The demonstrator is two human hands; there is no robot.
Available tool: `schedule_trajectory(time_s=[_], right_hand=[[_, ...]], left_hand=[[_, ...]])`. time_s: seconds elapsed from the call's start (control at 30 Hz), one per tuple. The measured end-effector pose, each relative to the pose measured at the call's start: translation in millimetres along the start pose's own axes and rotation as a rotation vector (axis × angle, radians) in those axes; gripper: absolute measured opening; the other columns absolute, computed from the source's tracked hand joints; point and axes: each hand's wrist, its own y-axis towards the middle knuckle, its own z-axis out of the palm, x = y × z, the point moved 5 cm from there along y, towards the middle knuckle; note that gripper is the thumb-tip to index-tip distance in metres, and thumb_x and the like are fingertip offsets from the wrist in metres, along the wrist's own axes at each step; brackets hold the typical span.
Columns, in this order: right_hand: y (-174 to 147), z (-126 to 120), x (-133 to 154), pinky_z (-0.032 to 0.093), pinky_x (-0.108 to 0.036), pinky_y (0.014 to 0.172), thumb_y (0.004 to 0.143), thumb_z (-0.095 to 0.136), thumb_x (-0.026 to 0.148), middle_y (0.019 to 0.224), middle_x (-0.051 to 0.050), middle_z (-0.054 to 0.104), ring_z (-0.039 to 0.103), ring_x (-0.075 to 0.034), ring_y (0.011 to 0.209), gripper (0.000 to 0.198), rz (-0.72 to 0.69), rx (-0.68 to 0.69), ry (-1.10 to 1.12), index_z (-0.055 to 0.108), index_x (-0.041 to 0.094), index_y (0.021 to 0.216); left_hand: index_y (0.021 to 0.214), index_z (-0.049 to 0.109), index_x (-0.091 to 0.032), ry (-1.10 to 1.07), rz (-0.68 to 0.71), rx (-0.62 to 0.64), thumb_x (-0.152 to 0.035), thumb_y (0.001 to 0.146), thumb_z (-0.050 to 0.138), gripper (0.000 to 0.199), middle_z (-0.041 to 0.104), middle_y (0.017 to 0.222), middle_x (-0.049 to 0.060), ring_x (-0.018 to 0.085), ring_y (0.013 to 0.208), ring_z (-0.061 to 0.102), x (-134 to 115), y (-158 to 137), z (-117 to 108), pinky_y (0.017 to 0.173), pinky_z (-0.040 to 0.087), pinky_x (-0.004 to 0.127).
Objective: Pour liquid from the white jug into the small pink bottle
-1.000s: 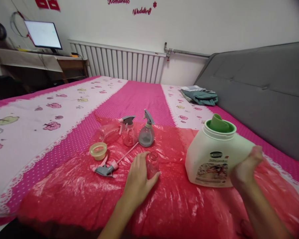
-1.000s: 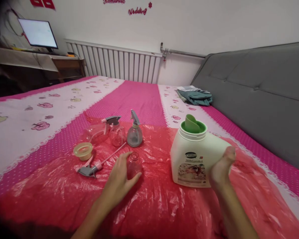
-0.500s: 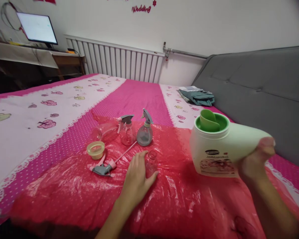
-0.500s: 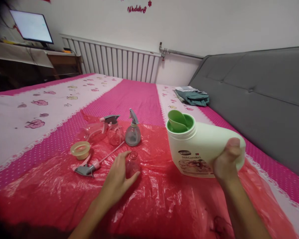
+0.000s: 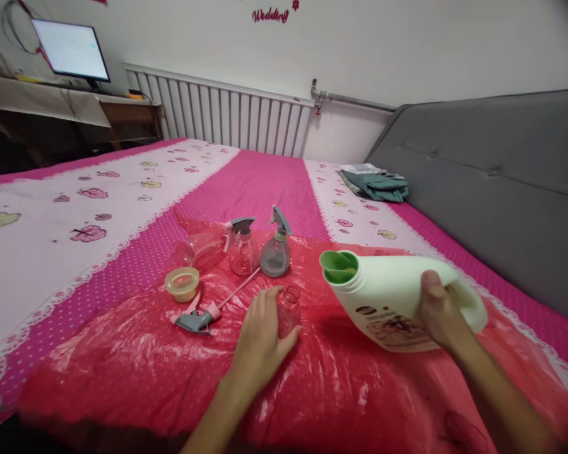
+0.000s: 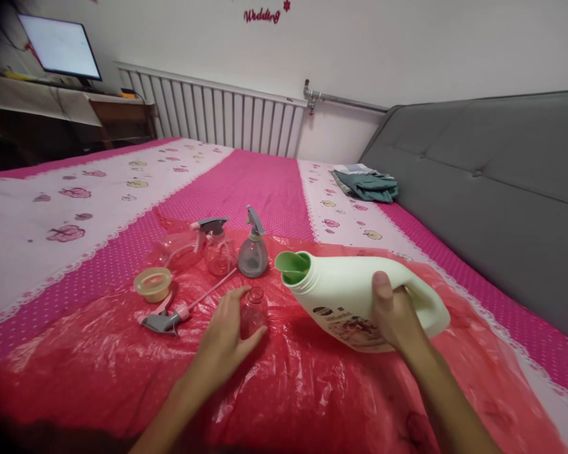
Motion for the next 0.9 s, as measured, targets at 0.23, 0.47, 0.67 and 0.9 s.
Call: schedule_trajectory(time_s=[0.23, 0.47, 0.67, 0.9], right_hand=[[-5, 10, 15, 0.059, -0.058, 0.100, 0.078, 0.025, 0.099, 0.098, -0.023, 0.073, 0.071, -0.040, 0.102, 0.098, -0.020, 0.101, -0.105, 0.072, 0.016, 0.094], [-2, 10, 23, 0.059, -0.057, 0.101, 0.076, 0.036, 0.097, 0.099, -0.020, 0.074, 0.070, -0.040, 0.104, 0.088, -0.122, 0.083, -0.230, 0.073, 0.019, 0.093], [2, 6, 24, 0.060, -0.053, 0.099, 0.080, 0.042, 0.093, 0.097, -0.020, 0.074, 0.070, -0.038, 0.101, 0.081, -0.201, 0.065, -0.301, 0.073, 0.020, 0.094], [5, 0, 23, 0.057, -0.059, 0.108, 0.080, 0.037, 0.096, 0.104, -0.021, 0.073, 0.069, -0.040, 0.110, 0.088, -0.239, 0.072, -0.352, 0.072, 0.017, 0.099]], left_hand=[[0.149, 0.044, -0.021, 0.019, 0.003, 0.018, -0.025, 0.096, 0.073, 0.061, 0.063, 0.137, 0.015, 0.037, 0.128, 0.064, 0, 1, 3, 0.112, 0.055, 0.061], [0.151, 0.044, -0.023, 0.004, -0.012, 0.032, -0.024, 0.095, 0.072, 0.062, 0.063, 0.139, 0.015, 0.037, 0.131, 0.064, 0, 0, 3, 0.114, 0.053, 0.061], [0.150, 0.046, -0.024, -0.010, -0.013, 0.028, -0.025, 0.095, 0.074, 0.061, 0.063, 0.139, 0.014, 0.037, 0.130, 0.065, -1, 1, 2, 0.114, 0.054, 0.061], [0.150, 0.043, -0.021, 0.014, -0.003, 0.046, -0.023, 0.095, 0.075, 0.064, 0.062, 0.141, 0.016, 0.037, 0.133, 0.063, -3, 1, 4, 0.115, 0.053, 0.061]])
